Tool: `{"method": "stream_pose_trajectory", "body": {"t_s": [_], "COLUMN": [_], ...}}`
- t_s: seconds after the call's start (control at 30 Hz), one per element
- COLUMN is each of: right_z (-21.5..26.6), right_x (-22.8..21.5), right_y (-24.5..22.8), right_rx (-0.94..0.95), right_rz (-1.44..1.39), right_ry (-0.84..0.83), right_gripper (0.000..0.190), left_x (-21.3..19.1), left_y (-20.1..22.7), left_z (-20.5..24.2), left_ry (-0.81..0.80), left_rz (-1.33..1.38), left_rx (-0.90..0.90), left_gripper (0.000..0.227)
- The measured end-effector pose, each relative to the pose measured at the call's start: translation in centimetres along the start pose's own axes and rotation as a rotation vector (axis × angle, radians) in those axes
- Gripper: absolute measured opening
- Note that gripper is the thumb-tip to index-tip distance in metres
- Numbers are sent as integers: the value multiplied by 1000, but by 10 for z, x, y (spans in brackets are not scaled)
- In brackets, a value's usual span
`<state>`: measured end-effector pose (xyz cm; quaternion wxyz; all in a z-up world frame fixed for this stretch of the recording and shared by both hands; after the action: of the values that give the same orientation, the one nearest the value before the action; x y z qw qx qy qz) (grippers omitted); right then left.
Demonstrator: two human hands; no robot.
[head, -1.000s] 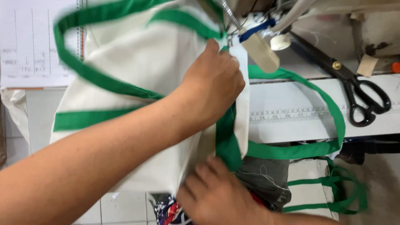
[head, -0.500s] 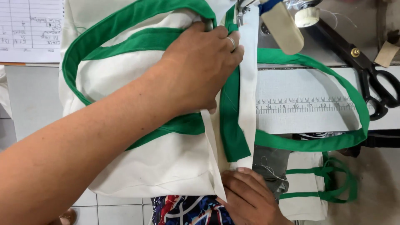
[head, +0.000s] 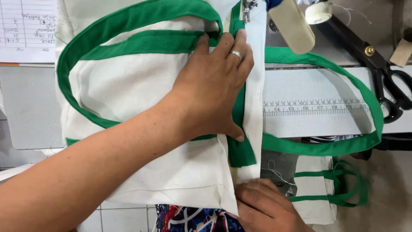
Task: Sewing and trimming a white and green tote bag using a sewing machine and scissors
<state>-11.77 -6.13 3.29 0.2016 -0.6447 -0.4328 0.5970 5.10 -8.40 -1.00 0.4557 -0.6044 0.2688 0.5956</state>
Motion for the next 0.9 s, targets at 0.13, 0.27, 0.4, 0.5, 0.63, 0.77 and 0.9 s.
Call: {"method": "stream_pose_trajectory", "body": {"t_s": [0.13,0.27,0.4,0.5,0.63,0.77,0.9], "right_z": [16,5,1,-9,-58,-110,-145], "right_x": [6,6,6,-7,-56,-92,-96], "right_y": [14,13,18,22,31,64,81], "right_rx": [78,13,74,74,22,2,-180], "right_rz": [50,-22,-105,-141,167,645,584], "right_ry": [31,-16,-145,-284,-129,10,13], "right_gripper": [16,12,20,31,42,20,27], "left_x": [-1,-3,-7,-15,-30,-26,-24], "left_y": [-2,-3,-12,-21,-30,-35,-40], "left_z": [0,0,8,12,23,21,18], "left_ry": [4,33,104,186,393,469,474], "left_rz": [-6,-15,93,186,293,283,372], "left_rx": [9,17,64,46,30,-26,-45], "left_gripper": [159,160,151,117,69,59,60]}}
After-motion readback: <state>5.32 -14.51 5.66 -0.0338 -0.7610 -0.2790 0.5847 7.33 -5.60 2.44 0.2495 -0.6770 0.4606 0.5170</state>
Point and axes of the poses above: each hand's wrist, its own z-axis away from the middle knuckle, its own x-axis out of the palm, y = z × x, the point moved 10 cm from there along -z, towards the middle knuckle, and after that the axes turned 2 degrees about -y, right-handed, at the moved point
